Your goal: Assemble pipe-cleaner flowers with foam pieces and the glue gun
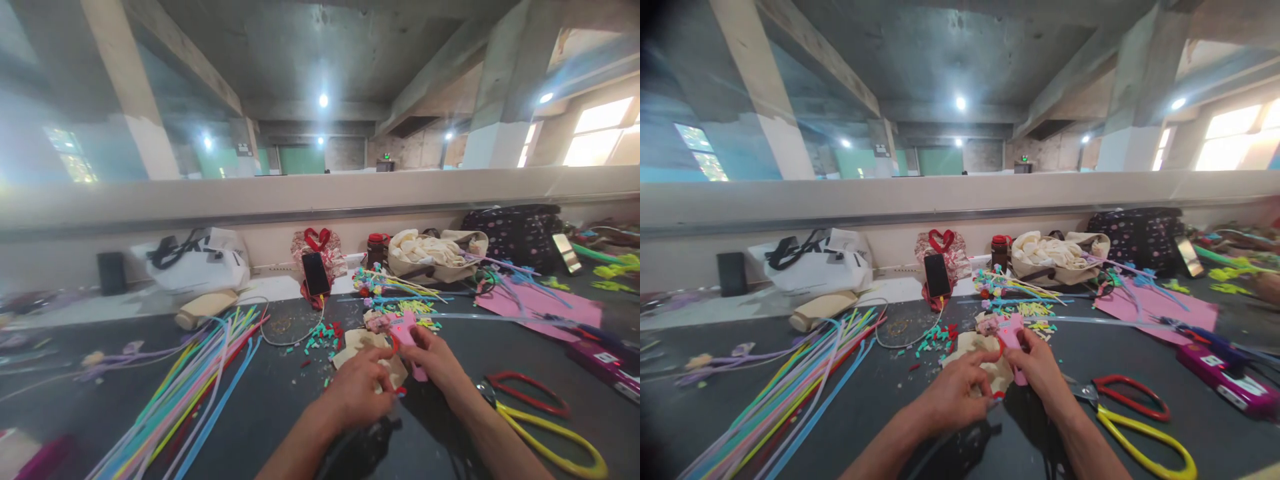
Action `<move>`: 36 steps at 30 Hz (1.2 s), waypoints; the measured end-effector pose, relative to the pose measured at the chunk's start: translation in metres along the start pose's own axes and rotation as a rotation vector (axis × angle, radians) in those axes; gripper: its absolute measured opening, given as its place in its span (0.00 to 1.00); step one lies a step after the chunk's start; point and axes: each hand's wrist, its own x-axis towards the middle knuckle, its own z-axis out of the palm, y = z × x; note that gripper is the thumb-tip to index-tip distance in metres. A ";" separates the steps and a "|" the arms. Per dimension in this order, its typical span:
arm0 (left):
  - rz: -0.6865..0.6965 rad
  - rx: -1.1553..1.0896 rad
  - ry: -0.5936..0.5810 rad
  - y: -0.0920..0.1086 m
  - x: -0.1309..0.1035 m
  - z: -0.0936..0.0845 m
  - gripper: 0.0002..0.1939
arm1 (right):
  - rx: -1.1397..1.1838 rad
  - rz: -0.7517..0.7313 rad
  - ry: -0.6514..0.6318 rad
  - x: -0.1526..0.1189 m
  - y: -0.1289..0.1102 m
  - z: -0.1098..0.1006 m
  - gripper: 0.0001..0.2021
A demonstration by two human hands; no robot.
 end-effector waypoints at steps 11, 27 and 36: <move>-0.140 -0.151 0.048 -0.034 0.038 0.014 0.05 | 0.005 -0.012 0.058 -0.004 -0.001 -0.016 0.09; -0.308 -0.564 0.417 -0.022 0.033 -0.011 0.09 | 0.458 -0.012 0.093 -0.011 -0.017 -0.016 0.16; -0.504 -0.916 0.490 -0.019 -0.029 -0.051 0.13 | 0.458 0.009 -0.002 -0.013 -0.007 0.003 0.18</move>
